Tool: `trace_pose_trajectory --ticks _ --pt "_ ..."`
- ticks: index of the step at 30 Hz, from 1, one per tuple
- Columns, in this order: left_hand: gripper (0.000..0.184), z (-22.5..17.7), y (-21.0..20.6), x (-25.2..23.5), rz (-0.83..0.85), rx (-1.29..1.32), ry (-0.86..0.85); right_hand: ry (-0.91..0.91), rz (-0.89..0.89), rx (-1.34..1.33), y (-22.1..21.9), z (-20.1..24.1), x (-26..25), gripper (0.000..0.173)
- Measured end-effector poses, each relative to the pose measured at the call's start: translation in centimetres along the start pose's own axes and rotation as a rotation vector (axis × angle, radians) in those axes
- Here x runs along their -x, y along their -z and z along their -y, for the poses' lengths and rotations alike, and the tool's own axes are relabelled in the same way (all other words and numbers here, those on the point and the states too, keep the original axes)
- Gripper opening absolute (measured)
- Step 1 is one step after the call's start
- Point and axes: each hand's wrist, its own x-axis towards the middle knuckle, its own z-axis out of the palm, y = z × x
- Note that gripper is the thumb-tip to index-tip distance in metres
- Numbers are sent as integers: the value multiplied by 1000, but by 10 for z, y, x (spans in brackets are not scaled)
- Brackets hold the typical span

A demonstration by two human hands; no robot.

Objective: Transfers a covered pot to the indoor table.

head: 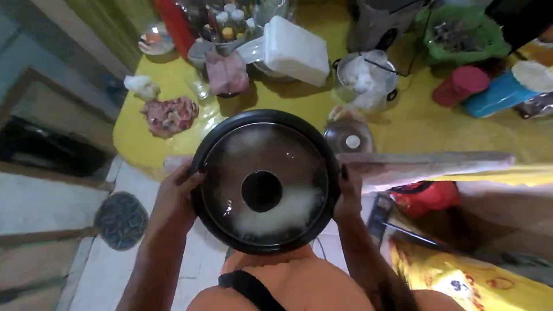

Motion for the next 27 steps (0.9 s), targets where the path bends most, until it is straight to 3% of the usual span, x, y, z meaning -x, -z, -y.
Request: trace_pose_trajectory --ticks 4,7,14,20,27 --pt "24 -38 -6 -83 80 -63 -49 71 -65 -87 -33 -18 -56 25" --pt "25 -47 -22 -144 102 -109 -81 33 -87 97 -46 -36 -103 22" --pt "31 10 -62 -254 97 -44 76 -379 51 720 -54 -78 -216 37" --pt "28 42 -86 -269 177 -10 308 -688 124 994 -42 -92 -235 45" --pt "30 56 -84 -275 155 -42 374 -807 285 996 -36 -114 -243 50"
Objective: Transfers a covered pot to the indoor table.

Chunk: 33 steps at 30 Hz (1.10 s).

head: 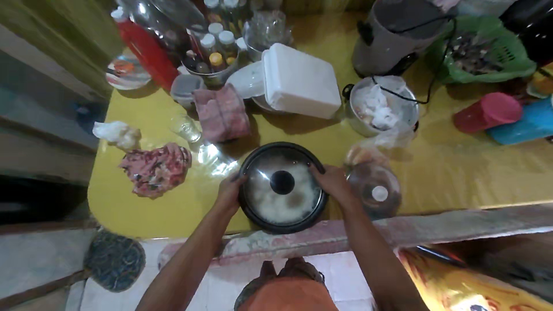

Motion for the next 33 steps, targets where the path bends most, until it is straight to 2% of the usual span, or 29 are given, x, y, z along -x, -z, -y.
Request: trace_pose_trajectory --ticks 3,6,10,12,17,23,27,29,33 --pt "30 4 5 -4 -38 -55 -34 38 43 -90 -8 -7 -10 47" --pt "30 9 8 -5 -44 -74 -35 26 15 -169 -19 -14 -15 44" --pt "29 11 10 -8 -23 -112 -65 29 2 -124 -18 -9 -11 45" --pt "29 12 12 -9 -16 -214 -106 35 -2 -79 -19 -7 -9 46" --pt "39 4 21 -9 43 -658 -247 28 -48 35 -23 -6 -8 54" --pt "44 8 33 -13 113 -775 -324 128 -124 34 -32 -8 -11 52" --pt "36 6 47 -14 -43 -807 -374 177 -168 171 -31 3 3 62" --pt "33 0 59 -8 -163 -775 -434 262 -217 173 -31 5 12 70" --pt "27 11 97 34 -428 -599 -556 467 -351 114 -41 7 26 64"
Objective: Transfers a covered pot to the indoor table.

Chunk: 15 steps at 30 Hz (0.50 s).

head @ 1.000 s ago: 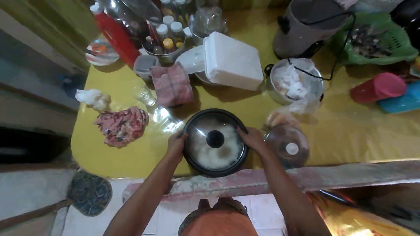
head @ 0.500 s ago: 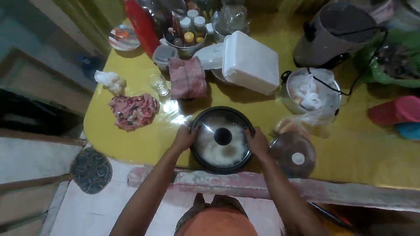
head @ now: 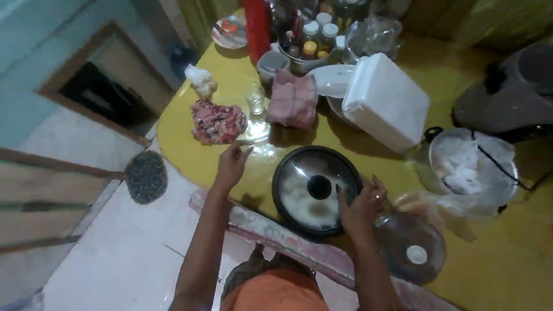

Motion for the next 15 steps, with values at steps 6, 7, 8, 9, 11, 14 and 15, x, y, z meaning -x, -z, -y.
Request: trace_pose_trajectory --ticks 6,7,8,9,11,14,15 --pt "40 82 96 130 -433 -47 385 123 24 58 -14 17 19 53" --pt "43 105 109 155 -447 -76 485 178 -2 68 -16 23 21 53" --pt "44 129 117 181 -444 -87 590 237 -20 71 -17 31 24 53" --pt "45 151 120 208 -428 -84 694 299 -21 66 -19 42 28 51" --pt "45 184 112 260 -372 -21 893 433 -13 80 -27 66 35 48" --pt "42 202 75 352 -280 137 973 610 75 62 -51 116 56 50" --pt "39 194 62 381 -298 112 850 669 100 32 -64 134 65 49"
